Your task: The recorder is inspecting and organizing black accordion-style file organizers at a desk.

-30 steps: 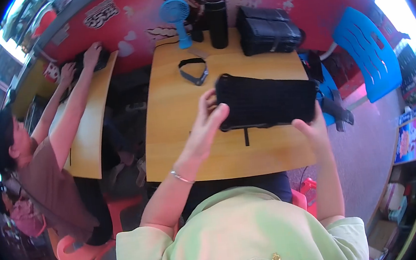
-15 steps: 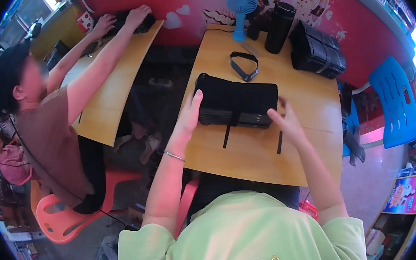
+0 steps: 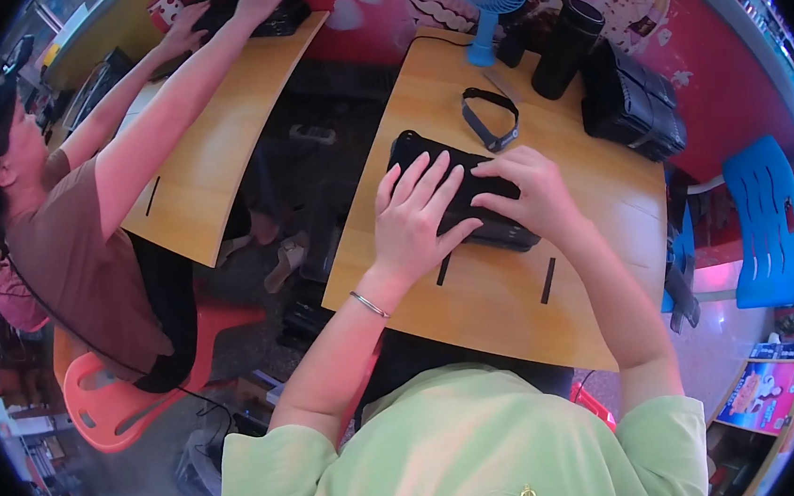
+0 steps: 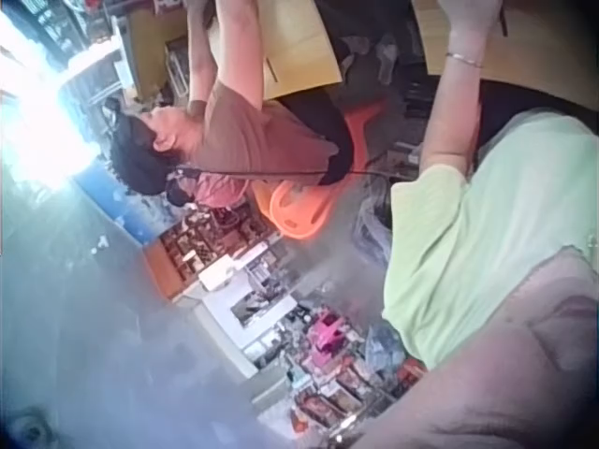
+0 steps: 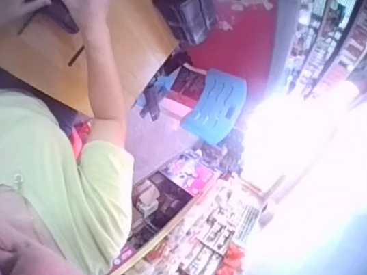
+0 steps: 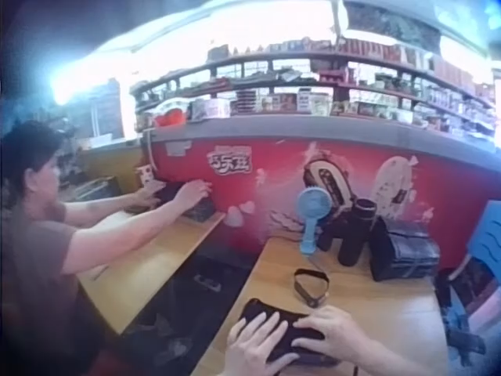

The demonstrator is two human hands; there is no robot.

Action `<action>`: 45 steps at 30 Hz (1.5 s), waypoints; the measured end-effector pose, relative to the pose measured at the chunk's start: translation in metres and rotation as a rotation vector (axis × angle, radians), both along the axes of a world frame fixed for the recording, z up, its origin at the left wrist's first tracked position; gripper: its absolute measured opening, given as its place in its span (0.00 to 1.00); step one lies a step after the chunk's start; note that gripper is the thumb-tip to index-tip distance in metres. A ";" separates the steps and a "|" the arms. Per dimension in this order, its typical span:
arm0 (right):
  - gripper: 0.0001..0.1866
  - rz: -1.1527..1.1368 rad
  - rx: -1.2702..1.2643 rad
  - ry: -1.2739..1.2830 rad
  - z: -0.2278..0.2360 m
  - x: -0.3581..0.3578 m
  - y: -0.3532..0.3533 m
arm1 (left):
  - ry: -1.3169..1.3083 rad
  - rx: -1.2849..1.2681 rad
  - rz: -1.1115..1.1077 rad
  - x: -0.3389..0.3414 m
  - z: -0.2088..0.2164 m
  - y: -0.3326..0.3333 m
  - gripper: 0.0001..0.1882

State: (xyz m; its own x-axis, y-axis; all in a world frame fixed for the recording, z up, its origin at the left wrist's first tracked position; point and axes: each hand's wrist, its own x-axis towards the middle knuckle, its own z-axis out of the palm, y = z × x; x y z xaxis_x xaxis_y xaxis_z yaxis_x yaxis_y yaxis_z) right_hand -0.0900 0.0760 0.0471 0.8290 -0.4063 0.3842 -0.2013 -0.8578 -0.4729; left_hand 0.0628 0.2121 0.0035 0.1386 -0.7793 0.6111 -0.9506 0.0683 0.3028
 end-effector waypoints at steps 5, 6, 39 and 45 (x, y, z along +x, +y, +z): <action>0.14 0.048 -0.202 -0.009 -0.002 0.007 -0.006 | 0.031 -0.058 0.067 -0.003 -0.011 -0.006 0.28; 0.13 0.057 -0.287 0.000 -0.001 0.007 -0.005 | 0.035 -0.056 0.066 -0.003 -0.012 -0.007 0.28; 0.05 -0.173 -0.018 0.037 -0.013 0.039 -0.035 | 0.058 -0.054 0.081 -0.001 -0.017 0.004 0.30; 0.08 -0.342 -0.183 0.116 0.000 0.049 -0.081 | 0.059 -0.070 0.074 -0.006 -0.014 0.002 0.31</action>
State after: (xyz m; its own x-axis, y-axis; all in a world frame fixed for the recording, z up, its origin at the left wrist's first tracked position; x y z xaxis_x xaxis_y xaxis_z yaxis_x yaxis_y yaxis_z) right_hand -0.0414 -0.0047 0.0468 0.6997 -0.6001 0.3876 -0.5329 -0.7998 -0.2762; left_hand 0.0572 0.2139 -0.0106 0.2313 -0.7212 0.6530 -0.9347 0.0215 0.3548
